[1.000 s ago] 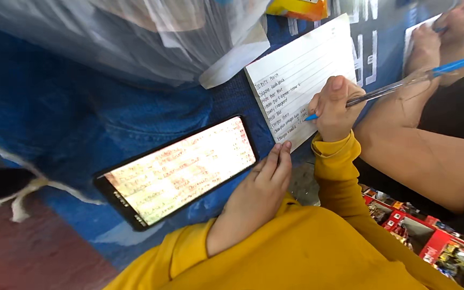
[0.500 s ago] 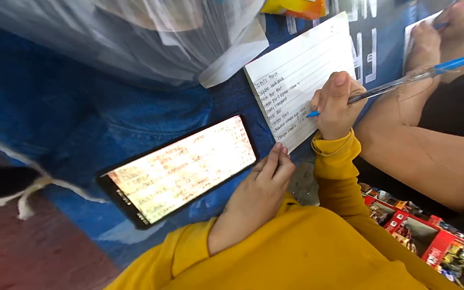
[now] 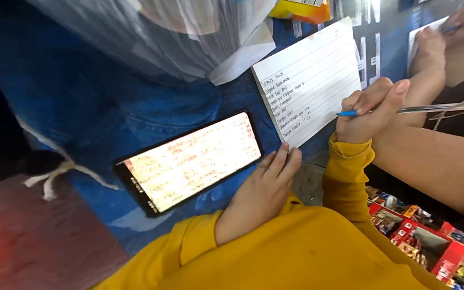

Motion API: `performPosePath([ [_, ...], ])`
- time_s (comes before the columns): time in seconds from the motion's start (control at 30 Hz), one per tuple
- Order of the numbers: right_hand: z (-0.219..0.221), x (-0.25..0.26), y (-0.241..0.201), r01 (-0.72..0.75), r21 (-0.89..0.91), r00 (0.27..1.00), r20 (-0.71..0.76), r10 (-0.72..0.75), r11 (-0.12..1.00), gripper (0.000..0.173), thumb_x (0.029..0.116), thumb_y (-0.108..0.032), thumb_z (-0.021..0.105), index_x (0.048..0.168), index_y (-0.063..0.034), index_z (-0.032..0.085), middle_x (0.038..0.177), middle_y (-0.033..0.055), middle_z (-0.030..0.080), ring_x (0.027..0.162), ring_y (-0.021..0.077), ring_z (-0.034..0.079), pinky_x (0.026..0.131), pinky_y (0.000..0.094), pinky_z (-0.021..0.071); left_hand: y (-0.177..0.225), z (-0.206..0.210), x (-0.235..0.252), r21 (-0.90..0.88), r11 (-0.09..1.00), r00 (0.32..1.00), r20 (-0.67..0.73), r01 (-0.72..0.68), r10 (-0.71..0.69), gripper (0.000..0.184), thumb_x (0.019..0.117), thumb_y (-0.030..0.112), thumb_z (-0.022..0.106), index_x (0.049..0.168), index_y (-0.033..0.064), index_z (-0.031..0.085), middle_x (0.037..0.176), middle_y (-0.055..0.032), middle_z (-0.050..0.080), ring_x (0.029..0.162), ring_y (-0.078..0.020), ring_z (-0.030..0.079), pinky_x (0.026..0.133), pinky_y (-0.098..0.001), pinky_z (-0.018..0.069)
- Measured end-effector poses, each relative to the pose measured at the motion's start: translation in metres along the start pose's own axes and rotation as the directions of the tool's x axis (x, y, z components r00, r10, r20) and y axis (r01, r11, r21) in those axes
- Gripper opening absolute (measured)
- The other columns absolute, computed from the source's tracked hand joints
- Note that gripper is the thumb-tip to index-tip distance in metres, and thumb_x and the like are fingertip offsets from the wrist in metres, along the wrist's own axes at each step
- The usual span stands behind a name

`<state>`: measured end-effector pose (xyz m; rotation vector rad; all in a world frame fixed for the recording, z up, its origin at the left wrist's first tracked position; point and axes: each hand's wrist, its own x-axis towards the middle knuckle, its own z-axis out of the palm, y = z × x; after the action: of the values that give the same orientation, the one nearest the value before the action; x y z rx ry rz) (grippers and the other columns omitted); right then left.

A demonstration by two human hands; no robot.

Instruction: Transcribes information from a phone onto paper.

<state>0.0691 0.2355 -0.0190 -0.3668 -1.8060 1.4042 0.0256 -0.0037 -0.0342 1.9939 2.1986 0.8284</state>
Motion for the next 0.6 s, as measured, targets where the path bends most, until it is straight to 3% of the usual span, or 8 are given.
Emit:
performPosePath([
  [0.13, 0.000, -0.004, 0.003, -0.069, 0.026, 0.996, -0.053, 0.070, 0.997, 0.054, 0.1087, -0.013, 0.026, 0.064, -0.0184, 0.056, 0.057, -0.0101, 0.059, 0.045, 0.0001, 0.054, 0.045, 0.0155, 0.0477, 0.001, 0.000, 0.000, -0.022, 0.999, 1.000, 0.003, 0.027, -0.027, 0.029, 0.0965, -0.005, 0.049, 0.119, -0.0074, 0.067, 0.138, -0.0164, 0.063, 0.127, -0.0309, 0.062, 0.100, -0.0341, 0.0512],
  [0.33, 0.001, 0.002, 0.002, -0.157, -0.012, 0.987, -0.024, 0.157, 0.987, 0.057, 0.1087, -0.015, 0.020, 0.064, -0.0210, 0.055, 0.057, -0.0114, 0.059, 0.045, 0.0001, 0.054, 0.044, 0.0163, 0.0472, 0.002, -0.002, 0.002, -0.013, 0.998, 0.998, -0.005, 0.064, -0.064, 0.027, 0.0948, -0.007, 0.052, 0.114, -0.0043, 0.070, 0.135, -0.0147, 0.065, 0.126, -0.0292, 0.063, 0.099, -0.0323, 0.0513],
  [0.47, 0.004, 0.005, 0.005, -0.178, -0.030, 0.984, -0.027, 0.177, 0.984, 0.056, 0.1082, -0.014, 0.018, 0.065, -0.0208, 0.052, 0.055, -0.0108, 0.057, 0.044, 0.0009, 0.053, 0.044, 0.0168, 0.0472, 0.003, -0.003, 0.003, -0.066, 0.990, 0.992, -0.007, 0.122, -0.122, 0.032, 0.0958, -0.004, 0.053, 0.125, -0.0047, 0.066, 0.137, -0.0168, 0.063, 0.128, -0.0288, 0.061, 0.101, -0.0307, 0.0502],
  [0.6, 0.001, 0.004, 0.006, -0.149, -0.123, 0.989, -0.014, 0.148, 0.981, 0.051, 0.1088, -0.012, 0.020, 0.072, -0.0187, 0.055, 0.060, -0.0113, 0.061, 0.048, 0.0003, 0.056, 0.046, 0.0157, 0.0479, 0.004, -0.011, 0.005, -0.229, 0.950, 0.975, 0.109, 0.212, -0.191, 0.042, 0.0974, -0.002, 0.053, 0.139, -0.0053, 0.056, 0.143, -0.0216, 0.058, 0.129, -0.0307, 0.061, 0.097, -0.0320, 0.0522],
])
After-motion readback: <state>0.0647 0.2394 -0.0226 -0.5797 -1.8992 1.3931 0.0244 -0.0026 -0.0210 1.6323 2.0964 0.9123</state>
